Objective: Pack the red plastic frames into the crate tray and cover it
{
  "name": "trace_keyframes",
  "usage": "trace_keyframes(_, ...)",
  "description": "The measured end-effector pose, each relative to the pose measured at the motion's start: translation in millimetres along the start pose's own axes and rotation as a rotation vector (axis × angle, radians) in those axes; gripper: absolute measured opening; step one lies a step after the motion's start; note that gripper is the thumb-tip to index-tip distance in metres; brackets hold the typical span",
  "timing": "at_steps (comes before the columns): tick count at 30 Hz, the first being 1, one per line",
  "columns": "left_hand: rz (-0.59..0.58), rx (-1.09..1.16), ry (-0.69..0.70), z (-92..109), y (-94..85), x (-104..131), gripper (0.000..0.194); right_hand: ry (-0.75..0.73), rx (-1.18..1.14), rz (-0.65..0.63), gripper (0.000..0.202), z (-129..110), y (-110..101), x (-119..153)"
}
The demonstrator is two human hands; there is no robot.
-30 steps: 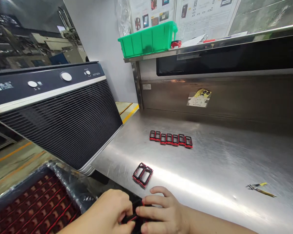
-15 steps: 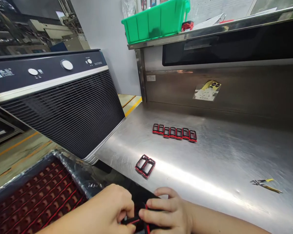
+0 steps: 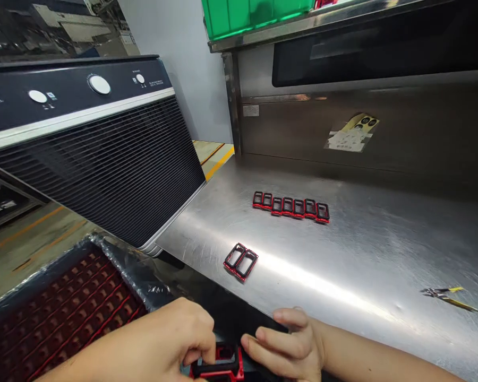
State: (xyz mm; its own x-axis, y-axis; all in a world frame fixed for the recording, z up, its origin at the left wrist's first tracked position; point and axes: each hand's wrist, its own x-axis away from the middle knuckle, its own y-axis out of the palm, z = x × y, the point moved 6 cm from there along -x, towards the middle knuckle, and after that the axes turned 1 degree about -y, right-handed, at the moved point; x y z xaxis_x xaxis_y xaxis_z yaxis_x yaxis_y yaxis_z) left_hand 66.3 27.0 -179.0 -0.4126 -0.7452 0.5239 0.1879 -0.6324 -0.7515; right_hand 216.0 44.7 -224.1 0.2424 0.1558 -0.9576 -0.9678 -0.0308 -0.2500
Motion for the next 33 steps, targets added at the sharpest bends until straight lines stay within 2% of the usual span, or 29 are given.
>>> trace_keyframes(7,0.02,0.019,-0.032,-4.5,4.4,1.9,0.018,0.063,-0.062,0.048,0.029,1.4,-3.1,-9.7)
trace_keyframes(10,0.047,-0.004,-0.003,-2.7,6.7,1.2,0.014,0.141,-0.111,-0.035,0.026,3.4,3.7,-7.3)
trace_keyframes(14,0.071,-0.057,-0.035,-4.3,12.8,-1.4,0.007,0.4,-0.343,-0.252,0.034,10.7,25.1,2.1)
trace_keyframes(19,-0.001,-0.06,-0.089,-4.0,20.5,-11.8,0.01,0.813,-0.742,-0.406,0.018,16.9,44.8,18.2)
trace_keyframes(23,-0.013,-0.007,-0.131,-4.4,21.4,-19.8,0.012,1.159,-0.989,-0.588,0.003,15.8,56.5,35.5)
trace_keyframes(28,-0.004,0.05,-0.128,-5.7,25.0,-23.1,0.015,1.306,-0.991,-0.709,0.011,18.0,59.8,44.8)
trace_keyframes(33,0.022,0.083,-0.117,-6.4,25.6,-23.0,0.017,1.344,-1.037,-0.697,0.014,20.5,59.0,45.8)
